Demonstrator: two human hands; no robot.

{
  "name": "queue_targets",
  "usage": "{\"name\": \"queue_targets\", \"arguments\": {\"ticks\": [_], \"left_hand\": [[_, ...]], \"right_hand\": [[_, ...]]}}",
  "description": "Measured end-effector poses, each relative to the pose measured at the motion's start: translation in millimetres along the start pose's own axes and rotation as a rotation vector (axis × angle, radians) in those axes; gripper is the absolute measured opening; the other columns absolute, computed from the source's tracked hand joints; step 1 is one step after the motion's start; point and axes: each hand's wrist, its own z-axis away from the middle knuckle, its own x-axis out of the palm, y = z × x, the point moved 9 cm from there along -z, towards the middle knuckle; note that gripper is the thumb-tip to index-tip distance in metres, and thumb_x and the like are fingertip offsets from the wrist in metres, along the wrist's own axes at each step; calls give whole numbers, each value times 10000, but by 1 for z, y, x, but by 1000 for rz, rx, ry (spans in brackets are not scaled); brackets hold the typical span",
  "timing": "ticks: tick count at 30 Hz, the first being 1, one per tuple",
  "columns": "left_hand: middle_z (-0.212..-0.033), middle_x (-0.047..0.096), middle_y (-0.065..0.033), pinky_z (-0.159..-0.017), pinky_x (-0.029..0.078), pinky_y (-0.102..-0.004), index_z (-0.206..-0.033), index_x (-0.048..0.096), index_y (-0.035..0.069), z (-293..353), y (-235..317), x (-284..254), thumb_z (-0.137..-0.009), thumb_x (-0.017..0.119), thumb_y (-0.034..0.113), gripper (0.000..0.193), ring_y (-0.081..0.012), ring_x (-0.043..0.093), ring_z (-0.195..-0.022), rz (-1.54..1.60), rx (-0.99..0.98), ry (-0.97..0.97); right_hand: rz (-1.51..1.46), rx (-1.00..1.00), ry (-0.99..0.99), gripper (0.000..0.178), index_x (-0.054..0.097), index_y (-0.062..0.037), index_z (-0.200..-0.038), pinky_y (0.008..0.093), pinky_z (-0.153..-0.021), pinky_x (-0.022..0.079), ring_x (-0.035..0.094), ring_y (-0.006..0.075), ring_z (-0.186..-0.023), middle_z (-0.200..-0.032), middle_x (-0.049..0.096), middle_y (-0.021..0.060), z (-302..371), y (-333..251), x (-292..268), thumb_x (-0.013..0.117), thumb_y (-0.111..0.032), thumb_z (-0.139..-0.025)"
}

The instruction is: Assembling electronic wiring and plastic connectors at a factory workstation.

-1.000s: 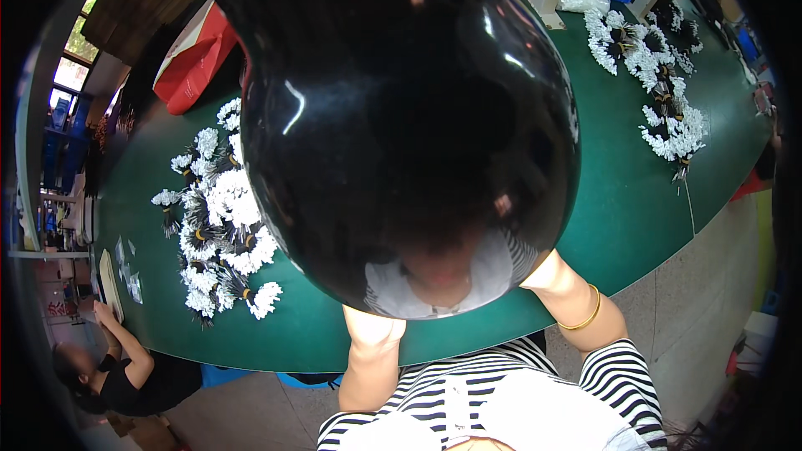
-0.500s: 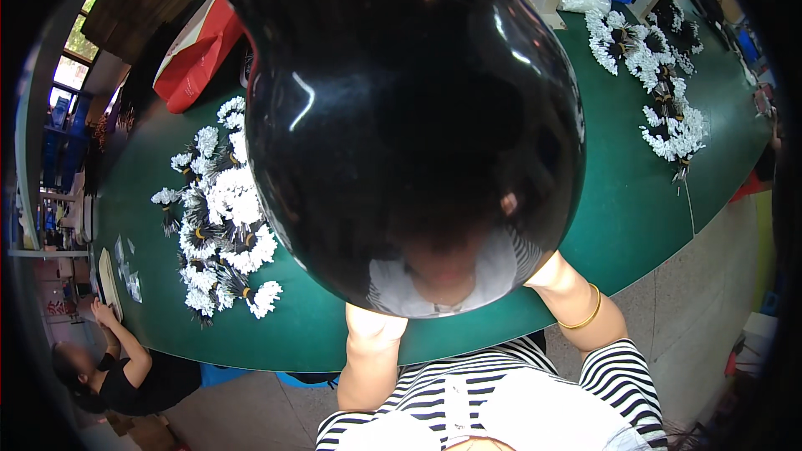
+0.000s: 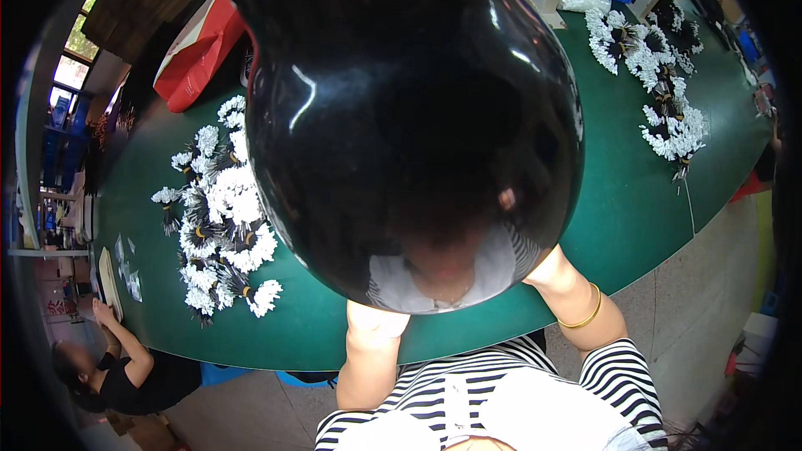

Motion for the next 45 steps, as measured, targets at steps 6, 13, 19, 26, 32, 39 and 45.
{"name": "queue_targets", "arguments": {"ticks": [6,13,19,26,32,39,45], "left_hand": [[-1029,510,-146,-832,410,-469,-1125,493,29,5,-13,-7,-849,521,136,297,-279,484,-887,271,-140,10],[-1028,493,-193,-874,409,-488,-1132,466,-36,6,-19,-14,-861,507,147,329,-325,478,-981,148,-170,38],[-985,533,-203,-827,457,-385,-1043,520,-69,3,-16,1,-830,549,111,281,-319,504,-997,4,-195,60],[-873,585,-143,-755,464,-313,-930,580,-72,11,-18,-22,-776,556,-34,161,-244,575,-852,-196,-132,345],[-857,593,-120,-727,459,-299,-922,572,-67,9,0,-9,-765,563,-56,157,-219,580,-812,-302,33,345],[-824,598,-122,-735,463,-305,-912,570,-57,17,6,-23,-764,575,-68,149,-216,581,-756,-406,109,371],[-987,590,-152,-849,445,-343,-1072,543,-13,16,11,-19,-829,543,14,244,-247,565,-923,-153,234,282]], "right_hand": [[45,-44,-18,145,554,22,-951,244,-728,470,574,107,-767,-825,603,64,2,-13,8,594,-23,-819],[430,-51,70,72,567,18,-863,238,-643,478,589,106,-690,-739,612,67,4,-26,5,590,-29,-814],[308,-46,53,95,578,8,-845,245,-650,480,585,101,-697,-740,619,58,4,-24,2,612,-72,-808],[234,99,-5,99,584,12,-835,248,-674,475,587,102,-722,-756,624,62,4,-13,11,598,-85,-821],[306,4,-21,109,588,16,-836,248,-671,472,583,102,-726,-761,623,58,3,-22,14,592,-92,-822],[349,60,-3,101,594,2,-846,261,-697,468,585,126,-760,-829,618,79,3,-15,16,552,-90,-841],[573,-263,65,118,607,-2,-889,324,-730,470,583,241,-784,-875,616,126,9,-25,10,530,-45,-810]]}}
